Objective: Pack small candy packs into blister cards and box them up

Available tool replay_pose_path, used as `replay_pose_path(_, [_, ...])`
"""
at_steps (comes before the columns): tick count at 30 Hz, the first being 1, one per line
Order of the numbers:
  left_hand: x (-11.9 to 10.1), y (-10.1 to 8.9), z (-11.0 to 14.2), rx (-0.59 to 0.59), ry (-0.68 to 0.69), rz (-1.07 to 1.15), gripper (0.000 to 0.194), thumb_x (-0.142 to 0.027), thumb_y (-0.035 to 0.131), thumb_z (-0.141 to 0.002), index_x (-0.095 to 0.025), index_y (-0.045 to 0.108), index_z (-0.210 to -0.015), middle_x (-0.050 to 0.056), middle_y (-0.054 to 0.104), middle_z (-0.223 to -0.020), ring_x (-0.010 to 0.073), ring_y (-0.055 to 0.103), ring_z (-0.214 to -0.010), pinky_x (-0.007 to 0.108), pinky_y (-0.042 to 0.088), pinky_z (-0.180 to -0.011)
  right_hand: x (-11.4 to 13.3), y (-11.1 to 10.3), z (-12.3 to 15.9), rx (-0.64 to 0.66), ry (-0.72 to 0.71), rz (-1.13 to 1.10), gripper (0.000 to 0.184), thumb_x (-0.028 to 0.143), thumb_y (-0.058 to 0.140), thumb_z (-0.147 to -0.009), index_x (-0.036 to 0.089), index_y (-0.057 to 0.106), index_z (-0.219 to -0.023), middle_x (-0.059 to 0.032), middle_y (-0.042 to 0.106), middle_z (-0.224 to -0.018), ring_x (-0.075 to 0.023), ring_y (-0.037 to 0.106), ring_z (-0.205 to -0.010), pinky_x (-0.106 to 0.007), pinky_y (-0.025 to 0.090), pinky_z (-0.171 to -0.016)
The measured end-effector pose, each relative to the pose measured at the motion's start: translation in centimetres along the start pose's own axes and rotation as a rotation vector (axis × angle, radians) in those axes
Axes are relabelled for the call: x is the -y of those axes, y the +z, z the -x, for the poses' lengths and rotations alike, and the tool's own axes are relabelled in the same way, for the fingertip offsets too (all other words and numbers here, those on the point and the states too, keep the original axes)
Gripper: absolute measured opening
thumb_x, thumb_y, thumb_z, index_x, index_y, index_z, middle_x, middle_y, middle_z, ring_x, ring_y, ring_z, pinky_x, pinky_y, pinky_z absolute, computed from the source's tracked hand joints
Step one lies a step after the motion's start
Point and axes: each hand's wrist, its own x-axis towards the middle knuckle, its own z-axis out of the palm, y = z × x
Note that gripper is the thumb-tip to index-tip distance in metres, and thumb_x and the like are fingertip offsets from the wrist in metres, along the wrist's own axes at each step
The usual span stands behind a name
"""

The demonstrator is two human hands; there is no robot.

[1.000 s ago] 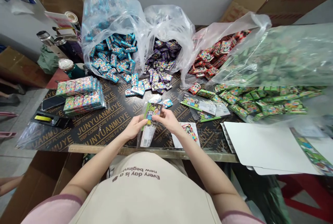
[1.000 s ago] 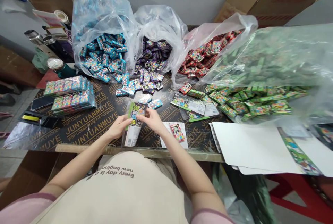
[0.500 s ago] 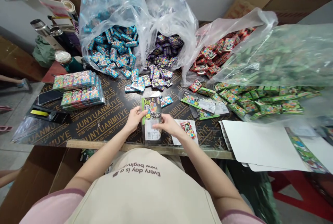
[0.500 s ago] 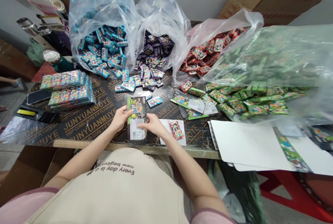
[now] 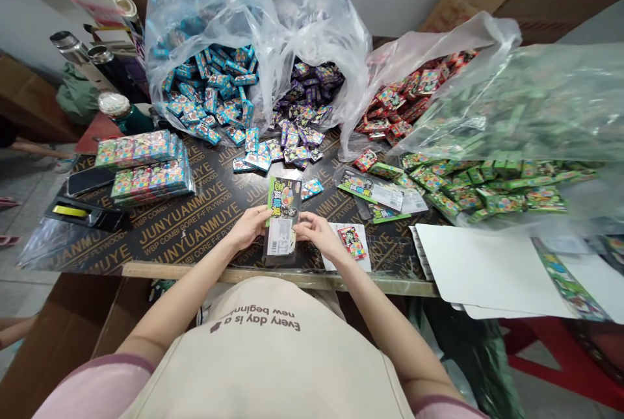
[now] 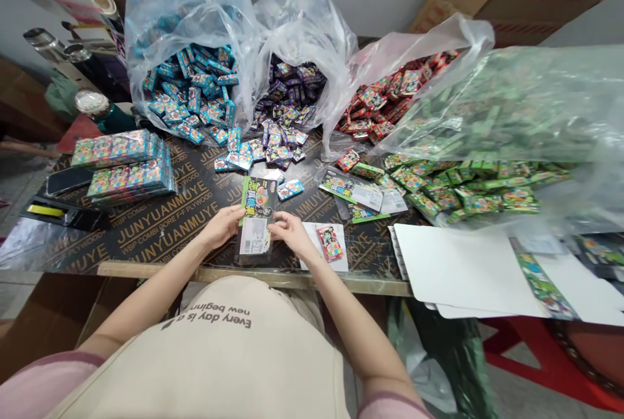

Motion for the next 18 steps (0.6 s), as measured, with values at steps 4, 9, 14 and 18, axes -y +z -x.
replay_pose_path(4, [0.4, 0.1, 0.0, -0.011, -0.016, -0.057, 0.046, -0.044, 0.079, -0.062, -0.011, 0.068, -0.092, 0.007, 0.072, -0.083, 0.0156, 0.065, -0.066, 0.026, 0.052, -0.061, -0.3, 0.7, 0.0, -0.071, -0.094, -0.007, 0.039, 0.031, 0.078, -0.062, 0.018, 0.062, -0.095, -0.0017, 0.073, -0.083, -0.0173, 0.068, -0.074, -0.031, 0.055, -0.073])
replay_pose_path(9, [1.2, 0.3, 0.3, -0.139, 0.015, -0.067, 0.046, -0.043, 0.082, -0.057, -0.01, 0.07, -0.087, 0.007, 0.071, -0.076, 0.0132, 0.062, -0.059, 0.022, 0.049, -0.053, -0.4, 1.4, -0.3, -0.057, -0.156, -0.027, 0.036, 0.029, 0.076, -0.065, 0.021, 0.06, -0.096, -0.0026, 0.072, -0.096, -0.0193, 0.068, -0.082, -0.034, 0.054, -0.078])
replay_pose_path(14, [0.8, 0.1, 0.9, -0.059, 0.004, -0.028, 0.049, -0.043, 0.078, -0.064, -0.011, 0.071, -0.1, 0.011, 0.072, -0.089, 0.0173, 0.066, -0.072, 0.028, 0.054, -0.064, -0.5, 1.3, -0.7, -0.093, -0.181, -0.184, 0.044, 0.03, 0.077, -0.065, 0.024, 0.055, -0.103, -0.0002, 0.071, -0.096, -0.0183, 0.067, -0.085, -0.033, 0.053, -0.081])
replay_pose_path(18, [0.7, 0.1, 0.8, -0.082, -0.012, -0.052, 0.048, -0.04, 0.081, -0.06, -0.011, 0.073, -0.097, 0.009, 0.073, -0.085, 0.017, 0.066, -0.068, 0.029, 0.055, -0.063, -0.9, 2.2, -0.6, -0.085, -0.18, -0.198, 0.044, 0.032, 0.078, -0.065, 0.023, 0.057, -0.103, -0.0016, 0.071, -0.1, -0.0193, 0.065, -0.088, -0.033, 0.053, -0.082])
